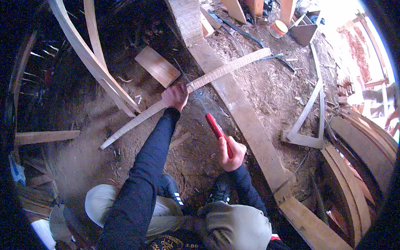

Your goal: The person uses a red hand saw to cut a long, thin strip of light-colored wood. They hold the wood steady with their left hand while sawing with their right hand, working in a cluttered workshop environment.

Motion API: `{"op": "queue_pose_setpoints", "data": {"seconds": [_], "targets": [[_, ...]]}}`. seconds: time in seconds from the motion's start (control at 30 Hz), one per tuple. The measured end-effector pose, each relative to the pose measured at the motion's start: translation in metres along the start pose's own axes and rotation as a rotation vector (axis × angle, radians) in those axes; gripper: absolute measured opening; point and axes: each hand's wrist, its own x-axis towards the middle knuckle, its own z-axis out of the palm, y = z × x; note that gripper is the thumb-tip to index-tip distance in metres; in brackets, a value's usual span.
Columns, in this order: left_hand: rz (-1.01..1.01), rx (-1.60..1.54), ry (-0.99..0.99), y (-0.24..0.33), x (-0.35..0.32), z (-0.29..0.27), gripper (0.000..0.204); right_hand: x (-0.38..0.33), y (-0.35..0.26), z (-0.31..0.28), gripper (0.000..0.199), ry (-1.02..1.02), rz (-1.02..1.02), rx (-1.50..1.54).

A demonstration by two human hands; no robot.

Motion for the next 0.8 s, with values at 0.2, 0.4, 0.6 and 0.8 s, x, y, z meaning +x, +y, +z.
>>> {"op": "queue_pose_setpoints", "data": {"seconds": [0.2, 0.4, 0.6, 0.8], "targets": [[-0.008, -0.038, 0.001, -0.004, 0.000, 0.009, 0.036, 0.002, -0.004, 0.002, 0.026, 0.025, -0.023, -0.005], [-0.020, -0.030, -0.081, -0.001, -0.002, 0.000, 0.042, 0.007, 0.002, 0.012, 0.026, 0.023, -0.025, 0.004], [-0.035, -0.040, -0.150, -0.005, 0.008, -0.006, 0.040, 0.009, -0.012, 0.011, 0.036, 0.012, 0.077, 0.005], [-0.029, -0.006, -0.173, -0.002, 0.009, 0.003, 0.046, -0.002, -0.017, 0.001, 0.023, 0.020, 0.032, -0.029]]}}
